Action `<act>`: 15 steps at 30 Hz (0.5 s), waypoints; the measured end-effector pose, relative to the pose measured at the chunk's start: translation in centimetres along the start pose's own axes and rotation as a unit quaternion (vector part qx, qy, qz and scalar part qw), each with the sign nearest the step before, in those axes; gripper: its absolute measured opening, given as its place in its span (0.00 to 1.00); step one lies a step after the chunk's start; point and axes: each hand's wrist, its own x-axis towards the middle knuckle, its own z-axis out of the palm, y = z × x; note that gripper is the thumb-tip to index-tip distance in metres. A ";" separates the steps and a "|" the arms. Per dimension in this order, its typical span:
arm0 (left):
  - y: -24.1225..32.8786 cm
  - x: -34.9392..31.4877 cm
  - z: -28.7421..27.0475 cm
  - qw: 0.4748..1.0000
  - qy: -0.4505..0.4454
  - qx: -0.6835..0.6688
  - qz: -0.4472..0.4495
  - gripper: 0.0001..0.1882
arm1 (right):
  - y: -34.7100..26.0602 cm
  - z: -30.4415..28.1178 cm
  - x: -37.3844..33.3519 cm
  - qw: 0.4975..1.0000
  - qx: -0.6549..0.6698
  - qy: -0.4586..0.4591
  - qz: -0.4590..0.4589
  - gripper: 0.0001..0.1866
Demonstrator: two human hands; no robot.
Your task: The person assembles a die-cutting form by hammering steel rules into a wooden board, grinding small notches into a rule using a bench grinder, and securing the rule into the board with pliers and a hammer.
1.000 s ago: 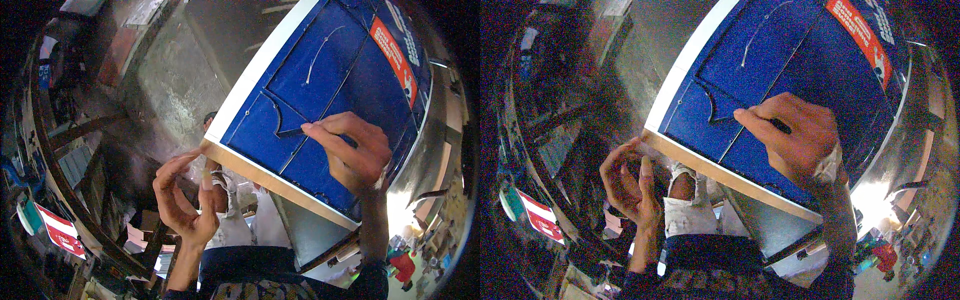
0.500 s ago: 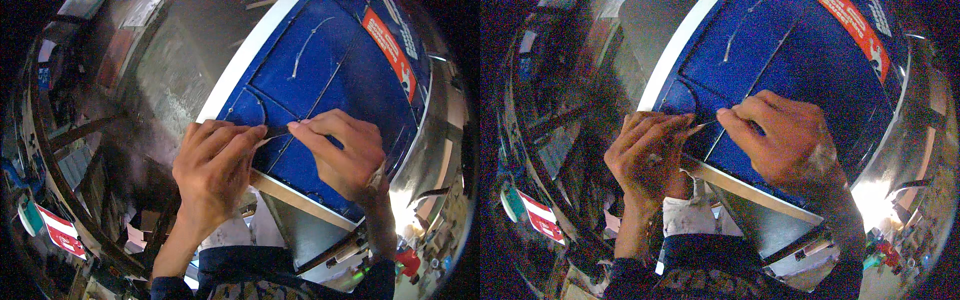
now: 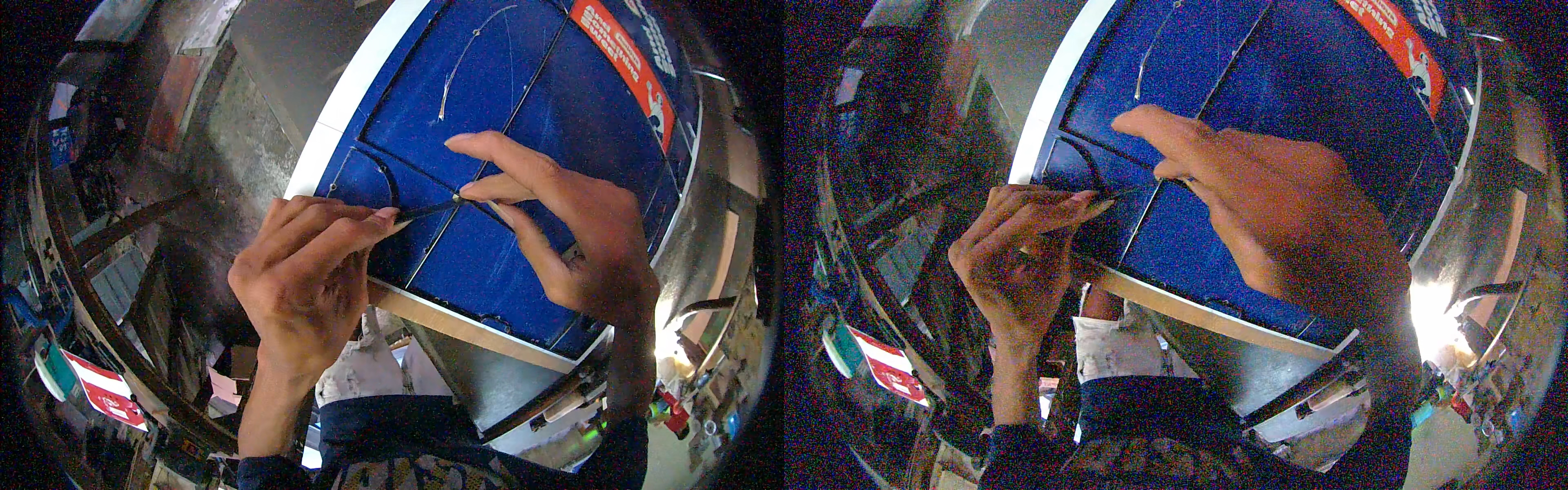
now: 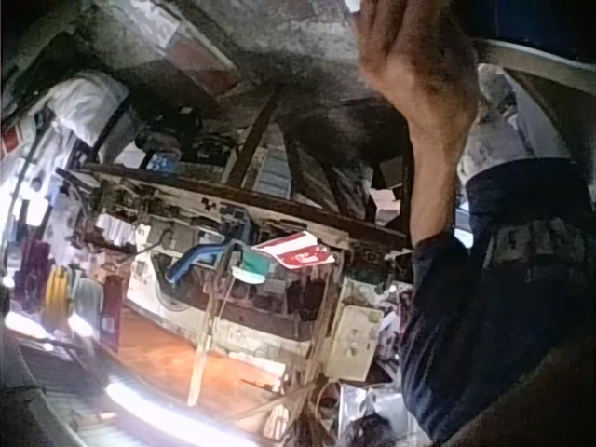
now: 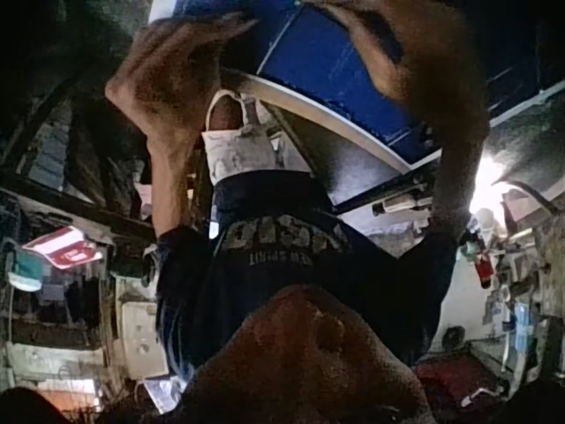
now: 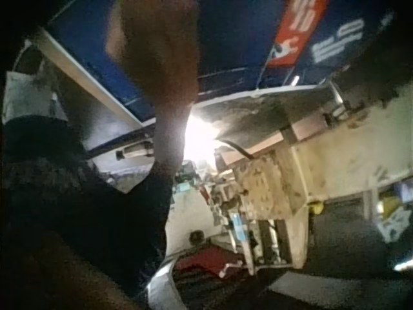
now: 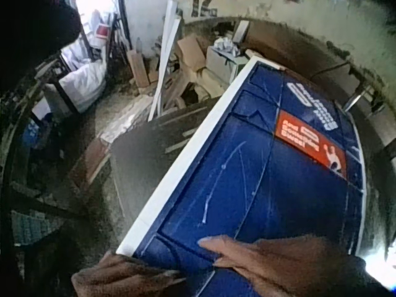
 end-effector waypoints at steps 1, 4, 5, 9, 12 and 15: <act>0.0 0.1 0.0 1.000 -0.001 0.000 0.000 0.13 | 0.0 0.2 0.0 1.000 0.007 0.006 0.000 0.23; 0.2 0.1 -0.1 1.000 -0.017 0.015 -0.011 0.13 | 0.1 0.5 0.1 0.999 0.017 0.034 -0.032 0.24; 0.1 0.1 -0.1 1.000 -0.011 0.013 -0.012 0.13 | 0.1 0.4 0.1 0.998 0.013 0.035 -0.040 0.25; 0.0 0.1 -0.2 0.998 -0.019 0.055 0.009 0.13 | 0.4 0.7 -0.1 0.998 0.013 0.026 -0.047 0.29; 0.0 -0.1 -0.2 0.999 -0.017 0.034 -0.002 0.13 | 0.2 0.8 -0.1 0.998 0.041 0.038 -0.028 0.32; 0.0 -0.2 -0.1 1.000 -0.002 0.027 0.004 0.13 | 0.0 1.0 -0.1 0.996 0.068 0.052 -0.005 0.35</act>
